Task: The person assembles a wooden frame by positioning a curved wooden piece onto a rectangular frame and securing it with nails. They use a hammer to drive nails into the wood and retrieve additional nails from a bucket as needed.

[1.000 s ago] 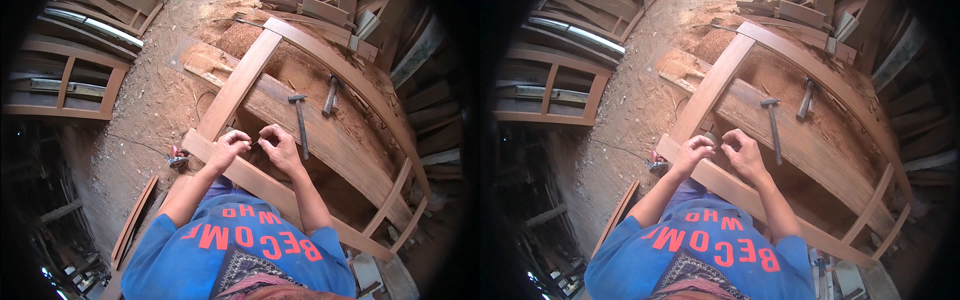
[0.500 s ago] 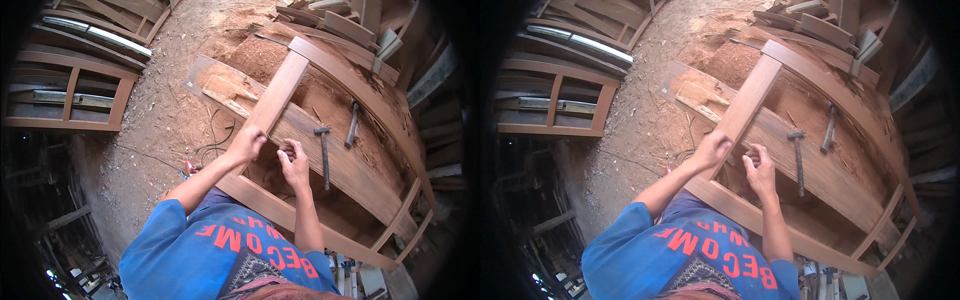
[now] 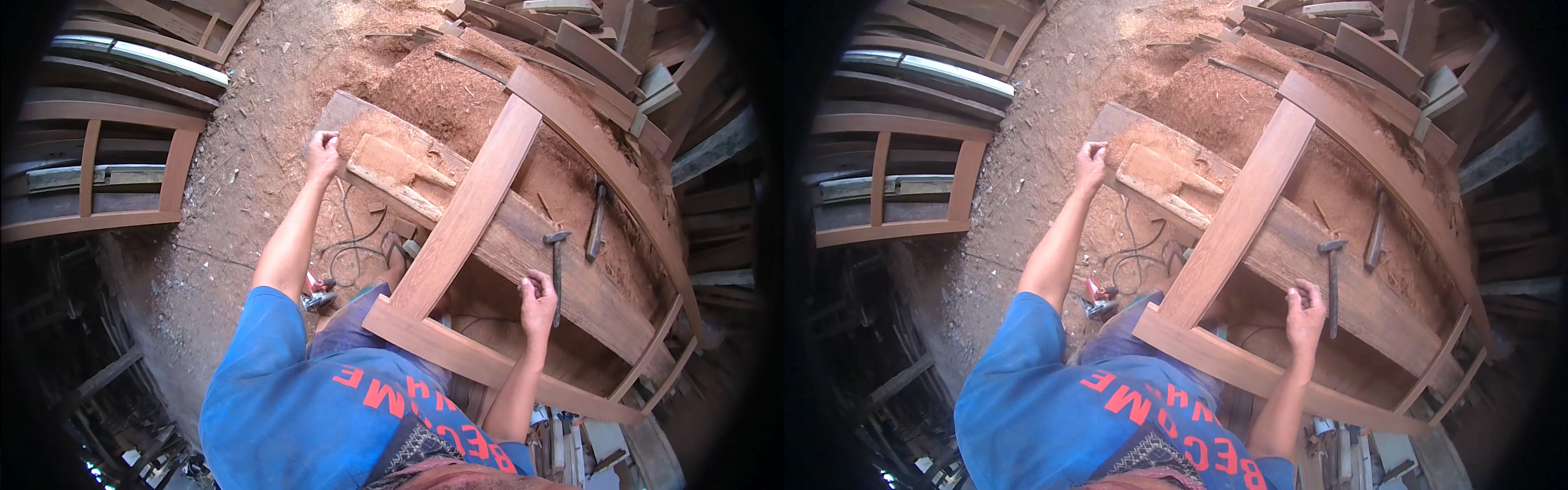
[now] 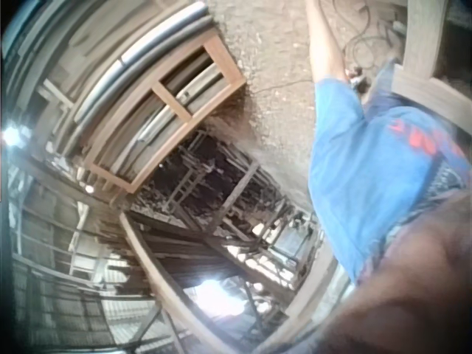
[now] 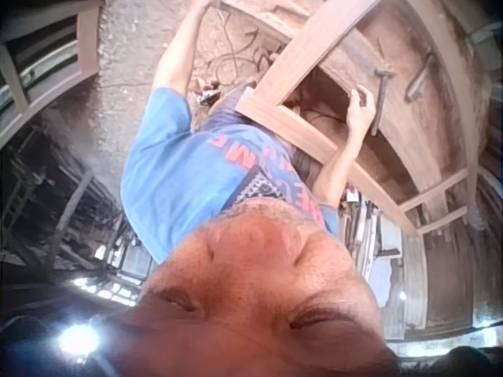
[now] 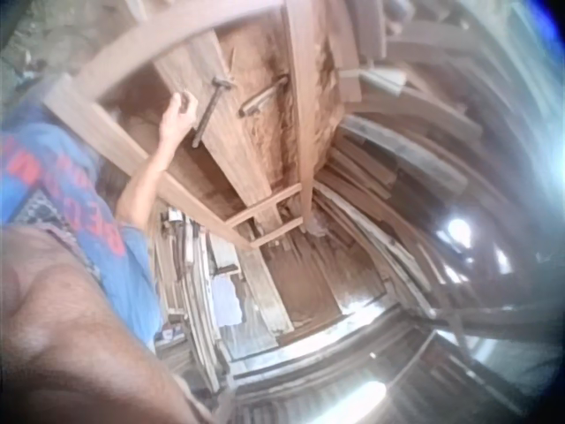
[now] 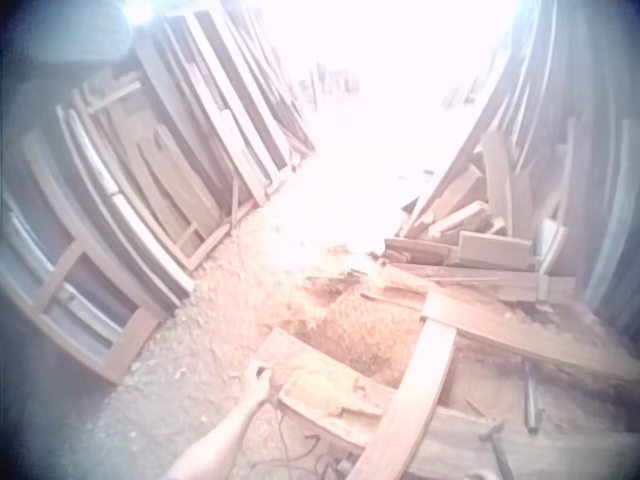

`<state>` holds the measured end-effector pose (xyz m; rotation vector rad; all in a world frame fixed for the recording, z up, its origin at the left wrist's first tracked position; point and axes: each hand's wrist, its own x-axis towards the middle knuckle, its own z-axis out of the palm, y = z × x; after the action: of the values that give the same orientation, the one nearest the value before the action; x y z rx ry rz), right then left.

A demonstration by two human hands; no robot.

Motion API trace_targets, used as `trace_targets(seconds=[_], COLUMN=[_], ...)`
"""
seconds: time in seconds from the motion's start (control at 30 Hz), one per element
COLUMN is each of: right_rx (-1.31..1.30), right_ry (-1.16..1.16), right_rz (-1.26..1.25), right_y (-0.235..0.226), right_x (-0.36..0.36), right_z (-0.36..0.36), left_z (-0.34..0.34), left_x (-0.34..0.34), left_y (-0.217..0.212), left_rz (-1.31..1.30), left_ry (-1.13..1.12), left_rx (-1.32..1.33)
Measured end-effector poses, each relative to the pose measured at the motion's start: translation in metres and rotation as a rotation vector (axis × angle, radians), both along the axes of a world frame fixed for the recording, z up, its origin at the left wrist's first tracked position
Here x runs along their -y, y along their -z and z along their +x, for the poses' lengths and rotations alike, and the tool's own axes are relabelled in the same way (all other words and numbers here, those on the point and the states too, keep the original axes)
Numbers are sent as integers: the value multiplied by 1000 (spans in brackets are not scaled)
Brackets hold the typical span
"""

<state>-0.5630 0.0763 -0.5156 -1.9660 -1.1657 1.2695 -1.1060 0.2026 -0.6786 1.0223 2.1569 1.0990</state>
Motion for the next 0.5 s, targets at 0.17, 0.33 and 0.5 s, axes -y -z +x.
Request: trace_targets(seconds=[0.17,0.33,0.5], right_rx=[423,729,642], right_ry=[-47,-253,-314], right_rz=[54,86,-32], right_y=[17,65,68], right_x=[-22,-30,-44], right_z=[43,78,85], left_z=[-58,-22,78], left_x=[-4,-68,-140], left_y=[-14,-91,-105], left_rz=[89,126,182], left_ry=[-215,-33,203], left_rx=[200,201,310])
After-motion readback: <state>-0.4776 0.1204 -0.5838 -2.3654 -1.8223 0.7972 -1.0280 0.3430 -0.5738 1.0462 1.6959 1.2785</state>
